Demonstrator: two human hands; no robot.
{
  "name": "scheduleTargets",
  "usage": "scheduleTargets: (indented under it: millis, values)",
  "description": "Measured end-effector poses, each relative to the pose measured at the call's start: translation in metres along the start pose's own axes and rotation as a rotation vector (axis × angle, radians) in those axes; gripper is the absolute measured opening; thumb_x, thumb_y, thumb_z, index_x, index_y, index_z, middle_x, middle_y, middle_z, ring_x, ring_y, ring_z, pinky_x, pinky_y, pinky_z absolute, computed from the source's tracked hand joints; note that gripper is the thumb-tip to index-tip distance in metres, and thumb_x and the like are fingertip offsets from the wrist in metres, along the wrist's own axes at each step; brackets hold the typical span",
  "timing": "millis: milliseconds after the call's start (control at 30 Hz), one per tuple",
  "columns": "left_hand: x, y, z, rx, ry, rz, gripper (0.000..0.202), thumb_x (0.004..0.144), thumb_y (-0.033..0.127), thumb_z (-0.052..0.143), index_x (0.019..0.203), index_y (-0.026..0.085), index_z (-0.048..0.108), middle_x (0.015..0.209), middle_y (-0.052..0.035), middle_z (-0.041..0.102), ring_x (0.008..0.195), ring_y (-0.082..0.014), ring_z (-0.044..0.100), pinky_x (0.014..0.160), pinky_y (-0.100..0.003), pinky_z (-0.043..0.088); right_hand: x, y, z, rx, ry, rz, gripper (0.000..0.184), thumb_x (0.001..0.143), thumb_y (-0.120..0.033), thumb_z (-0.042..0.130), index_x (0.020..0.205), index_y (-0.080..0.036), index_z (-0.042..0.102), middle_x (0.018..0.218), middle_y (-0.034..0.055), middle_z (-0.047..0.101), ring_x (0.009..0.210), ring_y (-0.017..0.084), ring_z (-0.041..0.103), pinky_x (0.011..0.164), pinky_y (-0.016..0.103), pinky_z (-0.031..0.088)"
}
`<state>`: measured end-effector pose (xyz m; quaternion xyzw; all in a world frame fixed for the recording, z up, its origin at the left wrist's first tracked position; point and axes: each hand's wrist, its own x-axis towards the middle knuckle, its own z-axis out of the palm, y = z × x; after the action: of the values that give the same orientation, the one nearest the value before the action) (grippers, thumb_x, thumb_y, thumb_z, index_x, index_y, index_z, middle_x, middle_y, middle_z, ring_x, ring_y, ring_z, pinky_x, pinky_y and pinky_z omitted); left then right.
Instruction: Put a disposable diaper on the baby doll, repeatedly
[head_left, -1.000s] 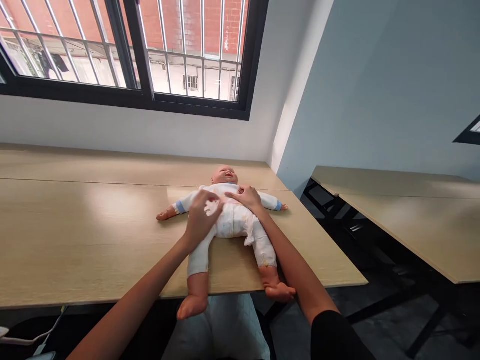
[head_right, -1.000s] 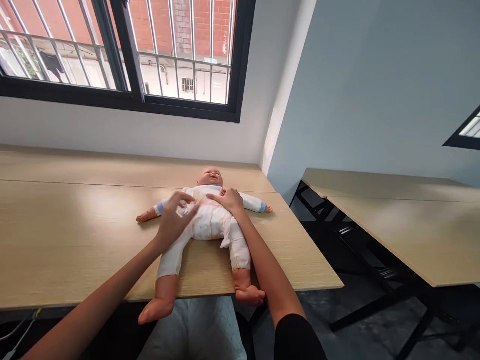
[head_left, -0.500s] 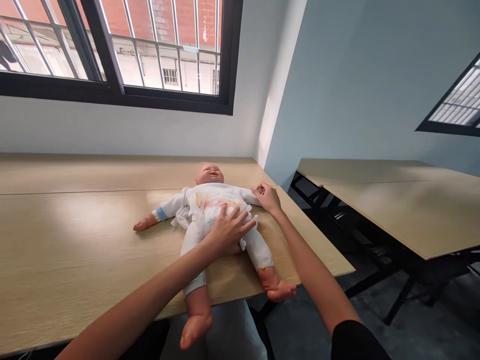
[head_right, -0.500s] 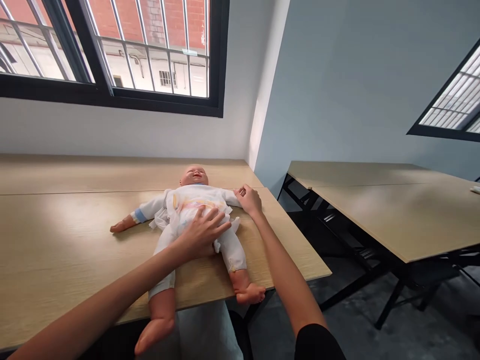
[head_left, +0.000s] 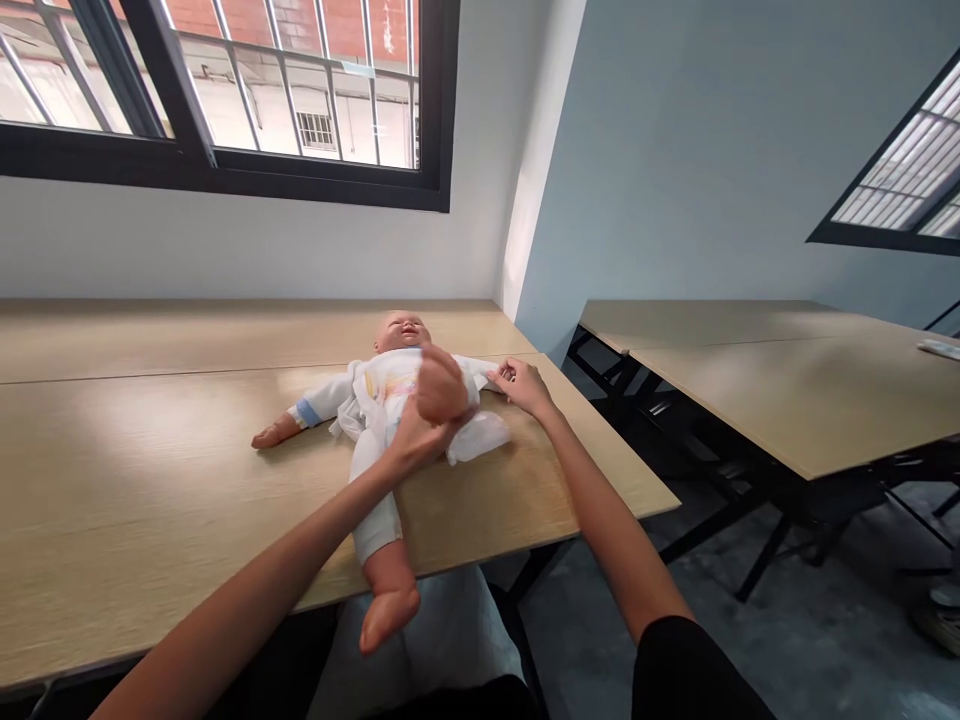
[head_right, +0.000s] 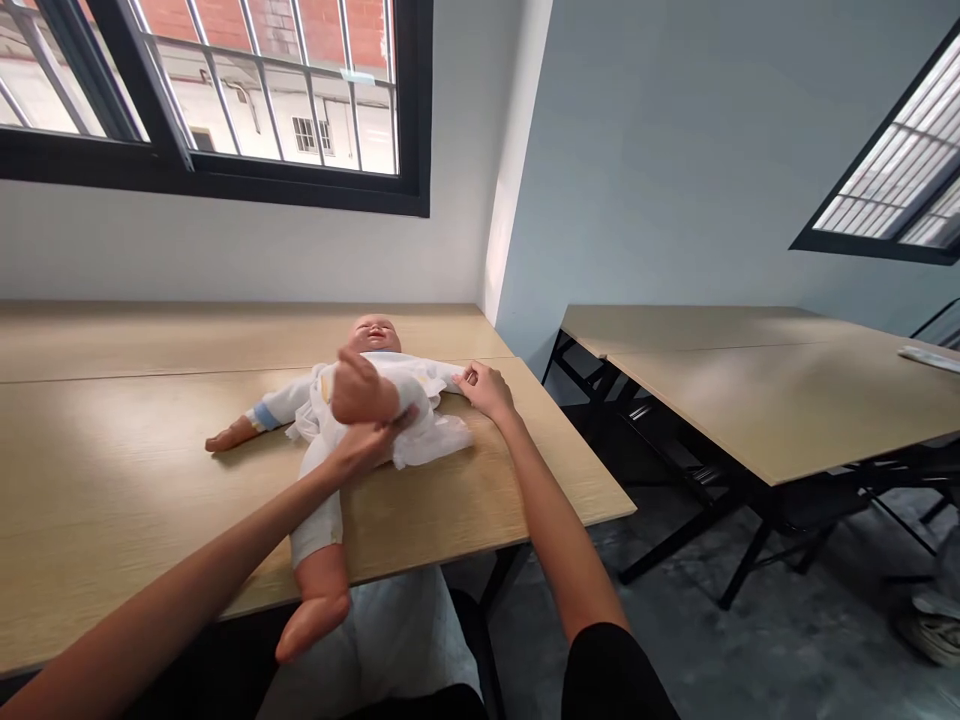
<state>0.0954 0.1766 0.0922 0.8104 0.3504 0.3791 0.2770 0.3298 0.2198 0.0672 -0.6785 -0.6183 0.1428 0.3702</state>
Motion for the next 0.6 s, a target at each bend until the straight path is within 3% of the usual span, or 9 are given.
scheduleTargets:
  millis: [133, 233, 333, 400, 500, 600]
  values:
    - [0.004, -0.004, 0.001, -0.345, 0.131, -0.107, 0.048, 0.084, 0.065, 0.048, 0.085, 0.018, 0.059, 0.098, -0.0093, 0.07, 0.103, -0.0291, 0.061, 0.094, -0.038, 0.049, -0.01, -0.007, -0.015, 0.152, -0.209, 0.082, 0.038, 0.088, -0.055, 0.061, 0.076, -0.02, 0.053, 0.058, -0.0014, 0.058, 0.043, 0.011, 0.052, 0.039, 0.021, 0.034]
    - [0.005, -0.002, 0.0, -0.488, 0.181, -0.149, 0.05, 0.081, 0.064, 0.054, 0.095, 0.016, 0.061, 0.104, -0.0107, 0.071, 0.108, -0.0297, 0.061, 0.093, -0.037, 0.05, -0.018, -0.011, -0.029, 0.242, -0.415, 0.107, 0.051, 0.081, -0.068, 0.065, 0.075, -0.019, 0.053, 0.052, -0.003, 0.051, 0.04, 0.009, 0.046, 0.037, 0.02, 0.031]
    - [0.006, -0.002, 0.0, -0.593, 0.214, -0.156, 0.052, 0.081, 0.063, 0.056, 0.101, 0.016, 0.063, 0.108, -0.0112, 0.071, 0.119, -0.0307, 0.058, 0.097, -0.038, 0.05, -0.022, -0.01, -0.034, 0.215, -0.595, 0.139, 0.053, 0.067, -0.065, 0.079, 0.085, -0.018, 0.062, 0.049, -0.0064, 0.045, 0.039, 0.007, 0.038, 0.036, 0.018, 0.026]
    - [0.006, -0.002, 0.0, -0.633, 0.225, -0.162, 0.053, 0.08, 0.064, 0.058, 0.101, 0.016, 0.063, 0.111, -0.0119, 0.07, 0.124, -0.0318, 0.054, 0.101, -0.039, 0.048, -0.023, -0.009, -0.033, 0.177, -0.71, 0.152, 0.052, 0.066, -0.064, 0.08, 0.085, -0.018, 0.064, 0.047, -0.0076, 0.041, 0.038, 0.005, 0.031, 0.036, 0.018, 0.02]
    - [0.006, -0.003, -0.001, -0.654, 0.222, -0.187, 0.058, 0.077, 0.064, 0.063, 0.108, 0.015, 0.061, 0.116, -0.0122, 0.069, 0.128, -0.0335, 0.052, 0.103, -0.041, 0.047, -0.021, -0.007, -0.028, 0.206, -0.883, 0.146, 0.053, 0.071, -0.063, 0.076, 0.06, -0.018, 0.05, 0.046, -0.0087, 0.032, 0.04, 0.003, 0.02, 0.037, 0.019, 0.012]
    - [0.007, -0.004, -0.001, -0.648, 0.206, -0.192, 0.058, 0.076, 0.063, 0.064, 0.11, 0.016, 0.061, 0.115, -0.0112, 0.07, 0.126, -0.0338, 0.054, 0.1, -0.041, 0.05, -0.017, -0.007, -0.023, 0.368, -0.856, 0.2, 0.053, 0.073, -0.051, 0.078, 0.054, -0.019, 0.04, 0.046, -0.0089, 0.03, 0.042, 0.003, 0.018, 0.038, 0.018, 0.012]
